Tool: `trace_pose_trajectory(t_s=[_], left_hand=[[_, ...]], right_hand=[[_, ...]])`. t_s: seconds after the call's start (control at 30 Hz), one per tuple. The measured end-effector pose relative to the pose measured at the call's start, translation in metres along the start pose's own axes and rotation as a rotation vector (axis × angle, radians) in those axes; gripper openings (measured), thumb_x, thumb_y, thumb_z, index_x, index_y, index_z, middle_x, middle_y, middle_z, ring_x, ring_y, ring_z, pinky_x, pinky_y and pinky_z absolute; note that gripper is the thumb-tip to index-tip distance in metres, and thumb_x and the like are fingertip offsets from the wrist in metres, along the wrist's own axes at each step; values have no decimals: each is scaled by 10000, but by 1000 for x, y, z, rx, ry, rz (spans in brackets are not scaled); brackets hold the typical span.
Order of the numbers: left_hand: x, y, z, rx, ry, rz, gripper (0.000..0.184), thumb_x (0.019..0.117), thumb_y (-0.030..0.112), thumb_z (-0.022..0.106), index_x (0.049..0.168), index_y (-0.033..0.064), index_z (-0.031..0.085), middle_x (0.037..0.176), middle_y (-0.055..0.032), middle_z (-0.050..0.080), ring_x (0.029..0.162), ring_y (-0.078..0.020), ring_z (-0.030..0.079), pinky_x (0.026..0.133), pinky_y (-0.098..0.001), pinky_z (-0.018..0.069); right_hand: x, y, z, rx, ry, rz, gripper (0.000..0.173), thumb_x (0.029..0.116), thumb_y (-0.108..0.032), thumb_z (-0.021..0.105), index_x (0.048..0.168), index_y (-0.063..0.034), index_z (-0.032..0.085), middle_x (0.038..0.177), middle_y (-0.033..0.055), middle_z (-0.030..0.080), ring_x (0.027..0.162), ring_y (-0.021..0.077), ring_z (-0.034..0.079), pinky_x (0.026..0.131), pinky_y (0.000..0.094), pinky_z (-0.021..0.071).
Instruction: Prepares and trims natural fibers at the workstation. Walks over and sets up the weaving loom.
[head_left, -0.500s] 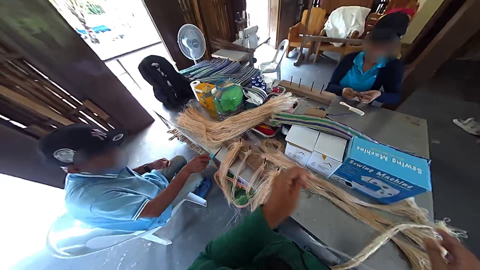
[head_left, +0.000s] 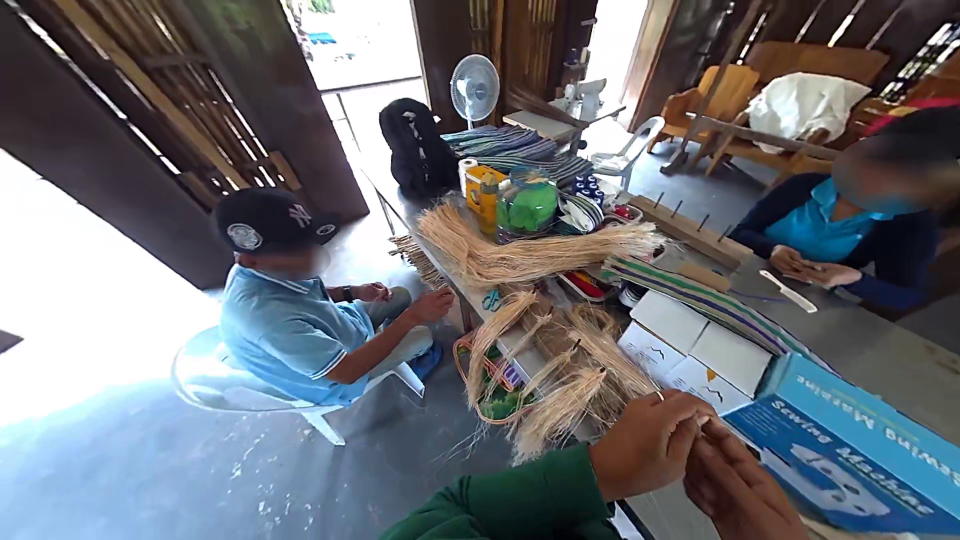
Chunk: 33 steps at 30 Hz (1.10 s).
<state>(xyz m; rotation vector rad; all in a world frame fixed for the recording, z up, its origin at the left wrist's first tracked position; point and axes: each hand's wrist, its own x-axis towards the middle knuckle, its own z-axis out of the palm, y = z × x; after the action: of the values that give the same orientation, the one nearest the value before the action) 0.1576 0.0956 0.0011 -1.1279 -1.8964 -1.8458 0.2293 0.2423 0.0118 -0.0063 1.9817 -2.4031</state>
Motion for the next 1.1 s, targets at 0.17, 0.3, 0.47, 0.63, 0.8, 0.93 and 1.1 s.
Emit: trace_pose_trajectory(t_s=[0.17, 0.3, 0.47, 0.63, 0.8, 0.93, 1.1], left_hand=[[2, 0, -18, -49, 77, -12, 210, 1040, -4, 468, 1100, -67, 659, 1002, -165, 690, 893, -199, 684, 851, -360, 575], [2, 0, -32, -225, 127, -100, 258, 1078, 53, 433, 1134, -70, 652, 957, -130, 708, 827, -145, 679, 794, -320, 574], [-1, 2, -49, -412, 141, -164, 265, 1084, 72, 444, 1174, -83, 640, 1024, -143, 710, 882, -145, 688, 838, -323, 575], [-3, 9, -80, -369, 96, -134, 253, 1080, 70, 461, 1165, -66, 657, 1012, -136, 712, 853, -131, 679, 804, -304, 571], [-12, 7, -112, -304, 38, -66, 251, 1073, 52, 465, 1196, -61, 651, 998, -142, 708, 826, -143, 676, 785, -317, 571], [-31, 28, -126, -382, 17, -131, 518, 1065, 55, 497, 1533, -40, 297, 1006, -141, 713, 784, -144, 690, 763, -334, 592], [-62, 56, -135, -306, 63, -137, 769, 1063, 89, 529, 1603, -37, -3, 1091, -134, 733, 873, -136, 722, 838, -344, 601]], right_hand=[[14, -8, 10, -281, 51, -51, 167, 1069, -105, 506, 1171, -69, 634, 837, -63, 680, 554, -16, 496, 508, 154, 424], [20, -14, 25, -450, 107, -123, 107, 1057, -118, 543, 1058, -56, 630, 757, -82, 626, 565, -20, 517, 517, 156, 448], [24, -10, 51, -441, 96, -165, 146, 1081, -144, 491, 1137, -50, 589, 758, -98, 591, 557, -19, 492, 514, 161, 437], [27, 0, 82, -350, 0, -224, 185, 1089, -107, 463, 1226, -66, 581, 851, -74, 684, 665, 20, 608, 603, 206, 535], [19, 1, 112, -445, 94, -230, 199, 1075, -114, 508, 1235, -20, 580, 898, -100, 659, 624, -42, 528, 559, 149, 460], [-2, 3, 127, -510, 120, -235, 129, 1063, -122, 533, 1096, -54, 637, 818, -112, 643, 580, -54, 509, 528, 134, 445], [-35, -2, 141, -573, 132, -279, 122, 1079, -128, 499, 1095, -58, 598, 754, -113, 573, 560, -38, 485, 519, 145, 435]])
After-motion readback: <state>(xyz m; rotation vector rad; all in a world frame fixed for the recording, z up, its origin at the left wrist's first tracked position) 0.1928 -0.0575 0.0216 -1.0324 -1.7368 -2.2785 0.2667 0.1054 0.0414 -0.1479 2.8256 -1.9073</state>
